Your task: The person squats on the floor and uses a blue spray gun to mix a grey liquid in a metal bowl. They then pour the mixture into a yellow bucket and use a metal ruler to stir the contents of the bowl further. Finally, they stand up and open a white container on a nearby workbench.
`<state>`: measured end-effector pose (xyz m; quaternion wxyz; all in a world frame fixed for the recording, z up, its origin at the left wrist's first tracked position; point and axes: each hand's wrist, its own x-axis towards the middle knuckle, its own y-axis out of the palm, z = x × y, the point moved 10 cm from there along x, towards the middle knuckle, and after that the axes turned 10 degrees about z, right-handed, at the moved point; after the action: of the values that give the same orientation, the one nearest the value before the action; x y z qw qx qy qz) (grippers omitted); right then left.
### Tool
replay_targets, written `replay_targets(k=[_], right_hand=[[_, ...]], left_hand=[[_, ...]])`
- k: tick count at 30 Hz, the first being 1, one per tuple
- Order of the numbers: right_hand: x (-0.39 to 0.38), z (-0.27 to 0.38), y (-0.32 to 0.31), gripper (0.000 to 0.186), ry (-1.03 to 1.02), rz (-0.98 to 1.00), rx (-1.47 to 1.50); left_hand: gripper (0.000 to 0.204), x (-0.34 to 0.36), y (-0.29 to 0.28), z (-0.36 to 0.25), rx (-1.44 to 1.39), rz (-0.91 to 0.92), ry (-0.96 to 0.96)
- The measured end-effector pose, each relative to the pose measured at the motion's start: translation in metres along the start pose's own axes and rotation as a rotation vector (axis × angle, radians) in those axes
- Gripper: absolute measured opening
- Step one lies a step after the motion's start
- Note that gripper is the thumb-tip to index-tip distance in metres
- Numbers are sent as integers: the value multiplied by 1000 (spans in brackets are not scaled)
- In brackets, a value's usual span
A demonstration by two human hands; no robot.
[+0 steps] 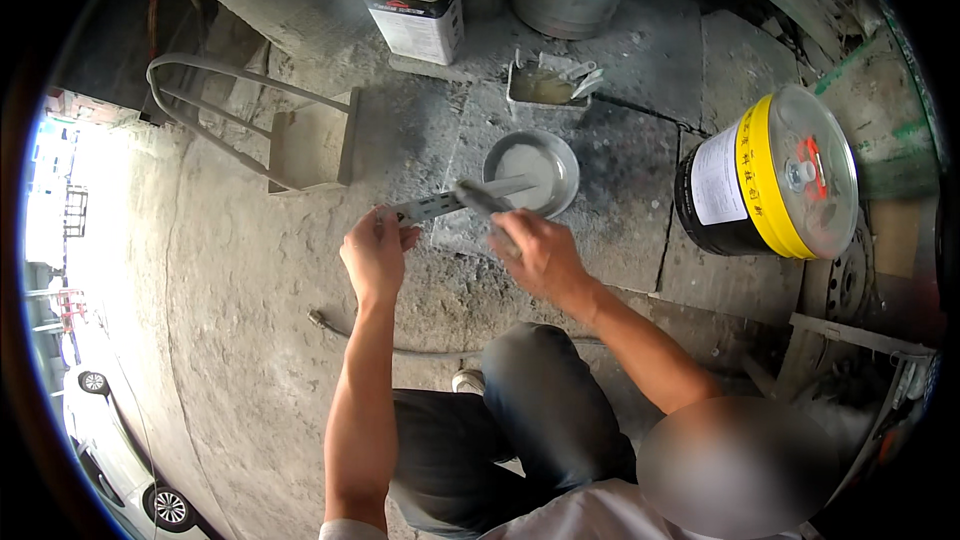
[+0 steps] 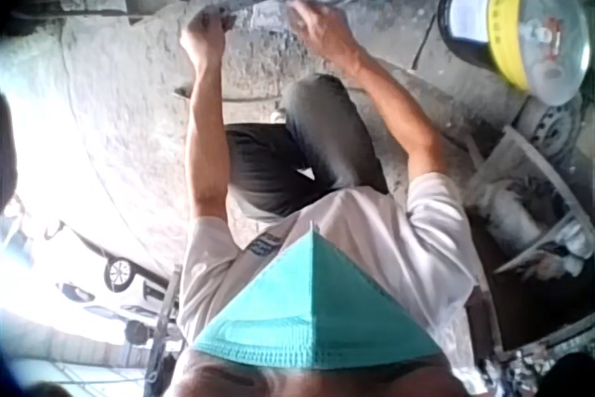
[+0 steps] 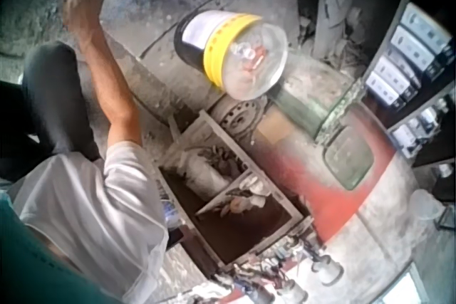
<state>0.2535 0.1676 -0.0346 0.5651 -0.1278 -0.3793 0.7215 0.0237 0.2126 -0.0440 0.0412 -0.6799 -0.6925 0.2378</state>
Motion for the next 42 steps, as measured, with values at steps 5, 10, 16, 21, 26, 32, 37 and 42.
replay_targets(k=[5,10,16,21,26,32,37,42], right_hand=[[-16,-104,27,22,389,57,-154],[-10,-60,16,24,291,-13,-3],[-29,-142,27,30,760,132,52],[-34,-199,-10,33,629,-191,14],[-8,-132,-17,31,579,-45,197],[3,-86,-28,29,487,-37,371],[6,-36,-34,28,336,-111,353],[-24,-124,4,28,564,-123,200]], left_hand=[[29,4,0,9,19,-30,41],[30,4,-1,2,54,16,46],[30,-3,-6,-5,-7,11,50],[28,-4,7,-20,73,51,93],[26,2,-2,-13,-26,87,162],[25,7,9,-15,-106,190,163],[25,2,4,-12,10,203,171],[29,-3,5,-16,-89,146,90]])
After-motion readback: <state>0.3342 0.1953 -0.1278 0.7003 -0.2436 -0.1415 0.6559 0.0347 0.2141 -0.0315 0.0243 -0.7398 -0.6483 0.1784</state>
